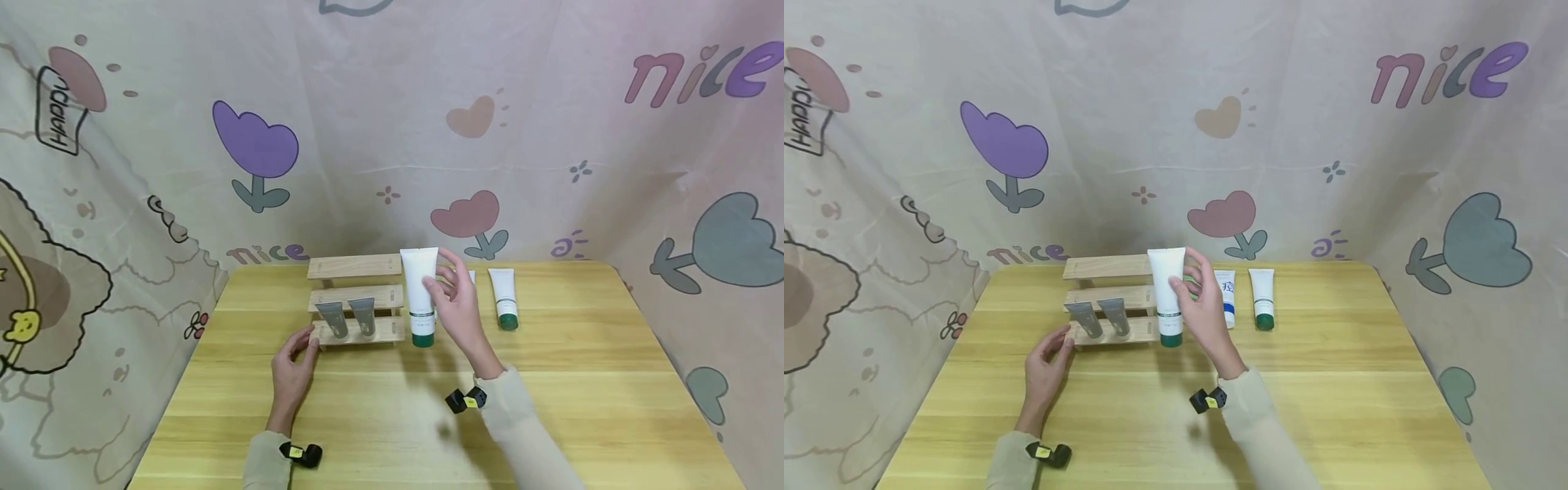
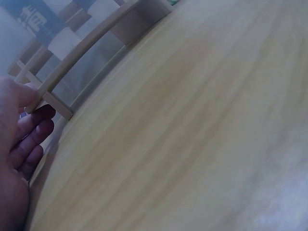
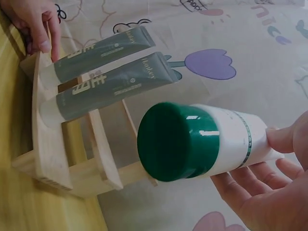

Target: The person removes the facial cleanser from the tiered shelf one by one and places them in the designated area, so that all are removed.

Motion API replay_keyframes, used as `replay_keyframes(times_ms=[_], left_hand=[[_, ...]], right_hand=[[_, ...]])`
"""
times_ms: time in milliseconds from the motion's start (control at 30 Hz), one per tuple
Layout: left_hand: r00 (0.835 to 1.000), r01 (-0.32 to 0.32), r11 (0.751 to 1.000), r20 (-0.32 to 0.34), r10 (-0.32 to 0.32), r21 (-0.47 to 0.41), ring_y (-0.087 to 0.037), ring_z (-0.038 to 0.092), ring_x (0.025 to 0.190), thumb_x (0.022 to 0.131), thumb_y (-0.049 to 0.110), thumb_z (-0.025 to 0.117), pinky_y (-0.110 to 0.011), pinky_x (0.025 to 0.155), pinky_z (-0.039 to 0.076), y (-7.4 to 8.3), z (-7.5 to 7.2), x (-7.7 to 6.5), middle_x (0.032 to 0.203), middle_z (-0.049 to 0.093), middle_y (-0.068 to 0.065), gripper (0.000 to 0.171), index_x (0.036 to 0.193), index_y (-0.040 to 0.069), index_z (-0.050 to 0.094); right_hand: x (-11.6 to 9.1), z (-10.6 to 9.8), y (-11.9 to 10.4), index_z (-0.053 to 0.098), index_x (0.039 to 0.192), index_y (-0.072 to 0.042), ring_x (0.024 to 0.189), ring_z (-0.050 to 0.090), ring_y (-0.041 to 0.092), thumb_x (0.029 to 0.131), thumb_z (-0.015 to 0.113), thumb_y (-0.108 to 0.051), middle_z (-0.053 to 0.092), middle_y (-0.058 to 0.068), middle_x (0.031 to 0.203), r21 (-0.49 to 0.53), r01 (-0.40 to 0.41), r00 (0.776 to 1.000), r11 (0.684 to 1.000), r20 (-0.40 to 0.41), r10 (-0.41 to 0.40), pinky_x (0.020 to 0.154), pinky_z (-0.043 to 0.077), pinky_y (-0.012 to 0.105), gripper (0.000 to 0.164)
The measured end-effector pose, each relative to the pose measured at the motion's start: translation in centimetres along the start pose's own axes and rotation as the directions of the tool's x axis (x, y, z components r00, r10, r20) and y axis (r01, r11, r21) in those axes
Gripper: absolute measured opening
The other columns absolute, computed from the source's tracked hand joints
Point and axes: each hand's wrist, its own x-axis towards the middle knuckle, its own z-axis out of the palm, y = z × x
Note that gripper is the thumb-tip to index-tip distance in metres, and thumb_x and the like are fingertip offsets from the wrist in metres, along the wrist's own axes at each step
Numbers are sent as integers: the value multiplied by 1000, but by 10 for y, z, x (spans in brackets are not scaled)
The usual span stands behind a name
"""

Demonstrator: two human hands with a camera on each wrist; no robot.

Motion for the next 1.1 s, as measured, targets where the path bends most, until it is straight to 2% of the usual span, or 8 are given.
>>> replay_keyframes(times_ms=[300,533,667,867,1100], left_hand=[[1000,-5,1000,5,5,17,-7,68,93,96,11,74,-17,85,48,4,0,2,106,77,-7,28,124,11,74],[1000,7,1000,3,-7,21,-8,67,93,96,11,73,-18,85,48,3,0,1,106,77,-8,28,124,11,74],[1000,12,999,-2,-12,30,-7,67,92,96,10,73,-17,85,47,3,0,1,106,77,-8,27,124,11,74],[1000,13,1000,2,-13,24,-7,67,92,96,12,74,-18,85,48,3,0,2,106,77,-7,28,124,11,74],[1000,3,1000,-1,-3,24,-8,67,91,96,9,74,-16,85,48,3,0,2,106,77,-9,28,123,9,74]], right_hand=[[-17,-10,11,44,153,-13,88,72,24,100,67,-6,69,23,113,-29,-58,998,998,-38,57,73,57,26,58],[-29,-11,20,44,152,-15,100,69,27,100,67,-4,71,21,108,-49,-96,994,994,-49,94,82,55,26,58],[-36,-14,26,46,151,-16,101,69,33,99,68,-3,72,21,112,-61,-132,990,989,-51,129,81,56,28,58],[-49,-18,35,46,151,-15,109,68,34,99,68,-6,70,20,118,-83,-192,980,978,-72,186,91,54,30,57],[-64,-21,42,48,150,-14,103,70,32,97,69,-3,70,22,116,-51,-260,961,964,-108,253,84,57,30,58]])
